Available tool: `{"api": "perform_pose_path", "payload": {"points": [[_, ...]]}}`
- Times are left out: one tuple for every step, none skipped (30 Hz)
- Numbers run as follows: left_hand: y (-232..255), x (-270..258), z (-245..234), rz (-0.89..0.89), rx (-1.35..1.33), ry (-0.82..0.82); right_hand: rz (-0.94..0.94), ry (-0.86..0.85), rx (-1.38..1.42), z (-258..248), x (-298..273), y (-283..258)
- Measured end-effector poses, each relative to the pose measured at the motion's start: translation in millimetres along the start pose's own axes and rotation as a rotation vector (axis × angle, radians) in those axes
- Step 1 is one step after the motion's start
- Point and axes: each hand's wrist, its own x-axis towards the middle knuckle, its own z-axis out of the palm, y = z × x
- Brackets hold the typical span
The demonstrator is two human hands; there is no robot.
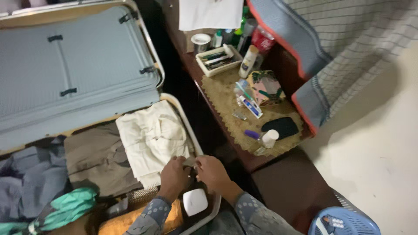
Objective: The person folds an orange towel on a bed and then packs it into an open suitcase. The person also places a hairbrush, a small black pouch, a toothbrush, toothpaste, a small bottle, and a tissue pack into the suitcase alongside folded clothes.
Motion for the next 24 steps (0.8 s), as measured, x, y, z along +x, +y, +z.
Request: {"api": "perform_pose_path", "payload": {"points": [[10,8,2,0.001,-0.015,-0.054,-0.02,0.005,0.014,-15,-3,2],[20,17,6,0.002,-0.03,-0.109,-0.04,0.009,0.028,-32,-6,5],[29,24,9,0.004,-0.044,-0.163,-0.06,0.014,0.041,-49,-9,8],[38,30,13,0.083,-0.099,-0.125,-0.056,0.081,0.094,-65,-11,11],[47,35,19,0.161,-0.152,-0.088,-0.054,0.147,0.147,-81,-14,15],[56,41,25,0.239,-0.206,-0.051,-0.053,0.214,0.201,-98,-17,20],[63,48,30,0.221,-0.266,-0.12,-0.021,0.314,0.181,-116,-20,28],[71,56,36,0.202,-0.325,-0.19,0.012,0.413,0.161,-136,-22,38],[79,64,43,0.181,-0.382,-0.262,0.056,0.501,0.171,-156,-22,51],[89,73,51,0.207,-0.417,-0.286,0.101,0.59,0.182,-175,-23,66],[98,83,59,0.232,-0.451,-0.308,0.205,0.625,0.335,-192,-22,80],[107,95,67,0.256,-0.485,-0.331,0.308,0.657,0.49,-209,-22,96],[116,108,77,0.311,-0.471,-0.332,0.339,0.674,0.493,-223,-24,116],[125,122,89,0.366,-0.457,-0.333,0.37,0.691,0.497,-235,-24,137],[134,135,100,0.422,-0.446,-0.334,0.402,0.707,0.498,-242,-23,156],[142,147,113,0.384,-0.423,-0.366,0.423,0.706,0.479,-244,-23,175],[151,160,130,0.344,-0.398,-0.396,0.444,0.701,0.461,-245,-24,197],[158,173,146,0.304,-0.373,-0.426,0.465,0.696,0.443,-245,-25,219],[162,184,161,0.31,-0.398,-0.449,0.502,0.688,0.44,-244,-24,239],[163,196,176,0.317,-0.424,-0.473,0.539,0.68,0.436,-242,-23,259],[162,209,191,0.319,-0.446,-0.494,0.574,0.667,0.435,-239,-19,278],[161,220,207,0.365,-0.392,-0.473,0.562,0.673,0.376,-236,-15,297],[160,228,224,0.412,-0.34,-0.453,0.551,0.68,0.314,-236,-12,314],[160,237,241,0.459,-0.289,-0.433,0.539,0.686,0.251,-237,-10,330]]}}
